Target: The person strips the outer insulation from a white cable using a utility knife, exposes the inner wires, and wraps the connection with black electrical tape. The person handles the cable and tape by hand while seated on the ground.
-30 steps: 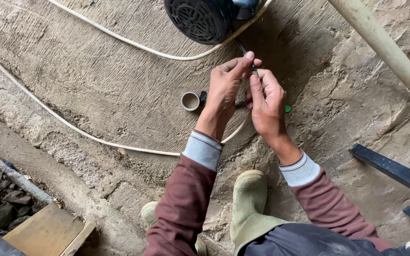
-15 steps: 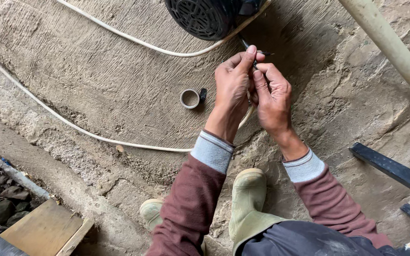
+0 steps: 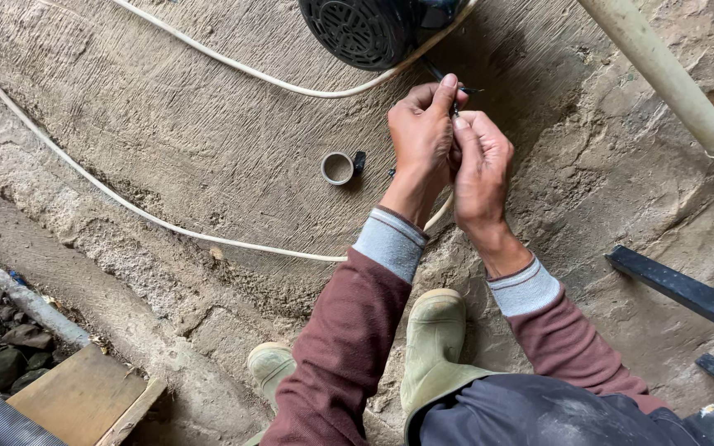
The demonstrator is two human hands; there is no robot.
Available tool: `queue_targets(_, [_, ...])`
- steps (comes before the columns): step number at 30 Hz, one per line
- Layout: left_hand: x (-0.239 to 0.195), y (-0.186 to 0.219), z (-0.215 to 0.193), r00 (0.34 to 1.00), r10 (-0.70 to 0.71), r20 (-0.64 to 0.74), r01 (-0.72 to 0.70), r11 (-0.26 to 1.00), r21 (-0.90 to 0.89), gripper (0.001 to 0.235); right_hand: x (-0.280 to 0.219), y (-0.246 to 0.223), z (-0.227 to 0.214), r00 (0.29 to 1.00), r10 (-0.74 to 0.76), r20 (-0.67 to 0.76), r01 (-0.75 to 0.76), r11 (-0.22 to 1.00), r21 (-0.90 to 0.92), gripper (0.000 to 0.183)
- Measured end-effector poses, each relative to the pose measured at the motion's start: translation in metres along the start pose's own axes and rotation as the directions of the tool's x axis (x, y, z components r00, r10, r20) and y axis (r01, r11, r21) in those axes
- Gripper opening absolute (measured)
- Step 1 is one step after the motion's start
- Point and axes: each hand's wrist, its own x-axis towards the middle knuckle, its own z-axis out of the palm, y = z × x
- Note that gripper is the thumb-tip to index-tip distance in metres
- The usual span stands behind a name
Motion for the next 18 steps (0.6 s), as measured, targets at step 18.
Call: queue_targets(18, [0.021, -0.016, 0.026, 0.997, -0.001, 0.077, 0.031, 0.919, -0.393, 0.032, -0.054, -0.035, -0.008, 0.991, 0.098, -0.094, -0.087, 0.990, 0.107, 0.028])
